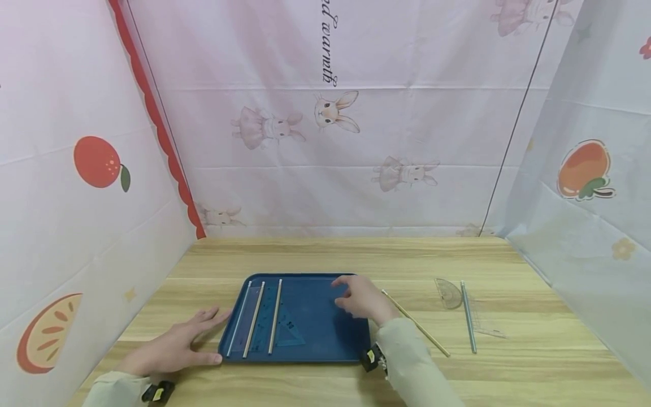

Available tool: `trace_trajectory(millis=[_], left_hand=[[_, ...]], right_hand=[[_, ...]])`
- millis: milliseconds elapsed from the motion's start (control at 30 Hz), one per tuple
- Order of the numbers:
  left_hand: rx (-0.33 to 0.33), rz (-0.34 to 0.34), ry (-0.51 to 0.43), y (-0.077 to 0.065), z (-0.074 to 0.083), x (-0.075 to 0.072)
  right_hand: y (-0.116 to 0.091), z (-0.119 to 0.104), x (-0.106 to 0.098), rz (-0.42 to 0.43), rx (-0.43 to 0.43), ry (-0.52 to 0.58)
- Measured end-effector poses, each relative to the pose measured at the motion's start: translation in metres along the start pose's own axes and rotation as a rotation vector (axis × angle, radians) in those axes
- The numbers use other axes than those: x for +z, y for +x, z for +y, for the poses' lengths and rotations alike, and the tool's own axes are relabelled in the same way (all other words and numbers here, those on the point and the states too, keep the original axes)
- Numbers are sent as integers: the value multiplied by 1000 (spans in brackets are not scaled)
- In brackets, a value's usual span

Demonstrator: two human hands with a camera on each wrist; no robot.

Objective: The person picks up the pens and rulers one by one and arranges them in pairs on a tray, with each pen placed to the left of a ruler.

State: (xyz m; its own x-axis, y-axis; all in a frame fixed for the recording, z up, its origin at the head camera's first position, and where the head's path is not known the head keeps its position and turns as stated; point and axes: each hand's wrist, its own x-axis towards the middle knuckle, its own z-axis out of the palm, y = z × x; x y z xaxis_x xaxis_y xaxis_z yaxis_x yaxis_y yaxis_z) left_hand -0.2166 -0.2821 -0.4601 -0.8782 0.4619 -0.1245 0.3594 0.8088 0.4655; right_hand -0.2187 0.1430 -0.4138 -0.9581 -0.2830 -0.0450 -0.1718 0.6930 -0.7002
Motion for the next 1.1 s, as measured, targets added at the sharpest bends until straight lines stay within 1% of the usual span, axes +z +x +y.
trace_trajectory(millis=[333, 567, 700, 900, 1100], left_hand=[[1, 3, -2, 0, -2, 1], [27, 10, 1, -1, -2, 0], [41, 17, 7, -1, -3, 0], [56, 28, 20, -2, -1, 0], [57, 20, 11, -3, 0, -1]], right_hand=[[-8, 13, -13, 17, 11, 33], [-11, 23, -23, 10, 37, 75], [-14, 28, -33, -9, 30, 102], [-21, 40, -52, -7, 31, 149], [-26, 53, -62, 3, 46, 165]])
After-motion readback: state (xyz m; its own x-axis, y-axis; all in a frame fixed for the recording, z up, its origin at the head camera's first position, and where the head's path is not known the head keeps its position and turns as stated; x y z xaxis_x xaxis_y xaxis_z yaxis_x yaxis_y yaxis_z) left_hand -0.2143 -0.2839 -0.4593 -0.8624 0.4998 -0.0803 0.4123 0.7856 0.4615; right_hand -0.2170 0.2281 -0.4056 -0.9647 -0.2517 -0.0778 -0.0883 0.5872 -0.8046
